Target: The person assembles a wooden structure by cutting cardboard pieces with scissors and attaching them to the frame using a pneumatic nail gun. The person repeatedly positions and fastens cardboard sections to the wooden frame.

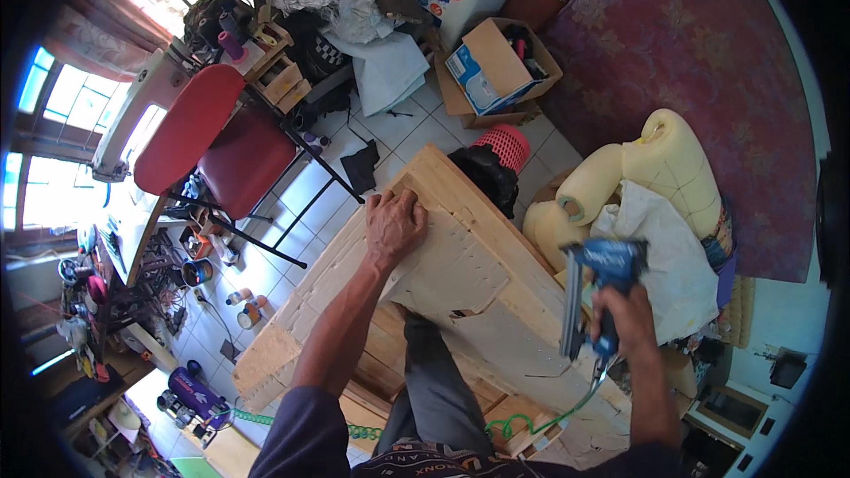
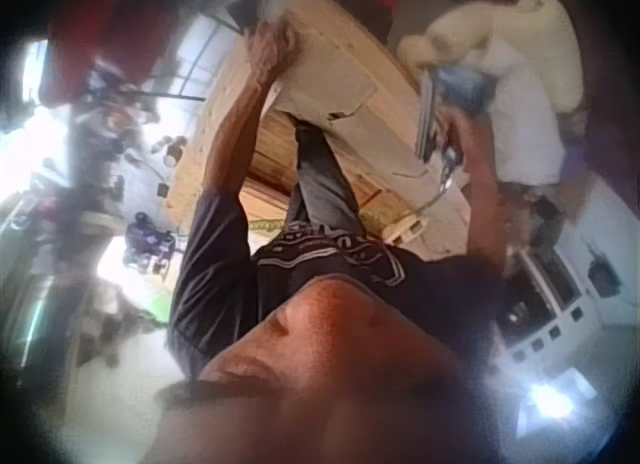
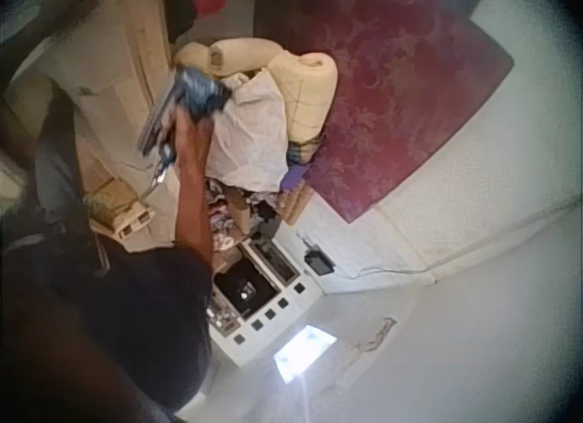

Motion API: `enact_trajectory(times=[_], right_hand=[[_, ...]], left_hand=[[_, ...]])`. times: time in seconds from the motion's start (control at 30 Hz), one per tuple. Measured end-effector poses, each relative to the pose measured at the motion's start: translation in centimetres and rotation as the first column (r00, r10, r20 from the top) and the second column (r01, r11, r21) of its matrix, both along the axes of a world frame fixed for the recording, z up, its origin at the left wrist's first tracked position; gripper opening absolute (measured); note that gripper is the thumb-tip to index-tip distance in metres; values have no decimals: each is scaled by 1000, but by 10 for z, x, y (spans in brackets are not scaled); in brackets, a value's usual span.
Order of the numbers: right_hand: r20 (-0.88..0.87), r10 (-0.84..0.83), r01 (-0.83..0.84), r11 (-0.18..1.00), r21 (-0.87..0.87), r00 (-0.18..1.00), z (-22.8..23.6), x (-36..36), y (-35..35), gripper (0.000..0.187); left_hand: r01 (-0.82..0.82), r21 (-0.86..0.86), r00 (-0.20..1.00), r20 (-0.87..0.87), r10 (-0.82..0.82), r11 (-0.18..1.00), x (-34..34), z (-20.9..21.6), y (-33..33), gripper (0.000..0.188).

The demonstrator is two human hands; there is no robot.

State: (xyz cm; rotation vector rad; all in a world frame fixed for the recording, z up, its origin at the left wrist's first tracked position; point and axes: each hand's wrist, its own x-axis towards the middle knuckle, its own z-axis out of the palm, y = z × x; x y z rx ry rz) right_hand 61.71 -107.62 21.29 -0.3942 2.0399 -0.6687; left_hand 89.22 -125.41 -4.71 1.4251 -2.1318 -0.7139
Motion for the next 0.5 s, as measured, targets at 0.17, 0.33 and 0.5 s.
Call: enact_trajectory(times=[0.17, 0.33, 0.5], right_hand=[[355, 171, -218, 971, 98, 919, -57, 9, -150, 18], [629, 326, -598, 750, 282, 705, -142, 27, -270, 20], [786, 262, -765, 527, 369, 560, -214, 43, -321, 21]], left_hand=[[10, 15, 993, 118, -12, 1000, 22, -8, -13, 17], [-112, 81, 993, 56, 108, 990, 24, -10, -22, 20], [-262, 259, 957, 191, 217, 929, 20, -13, -22, 20]])
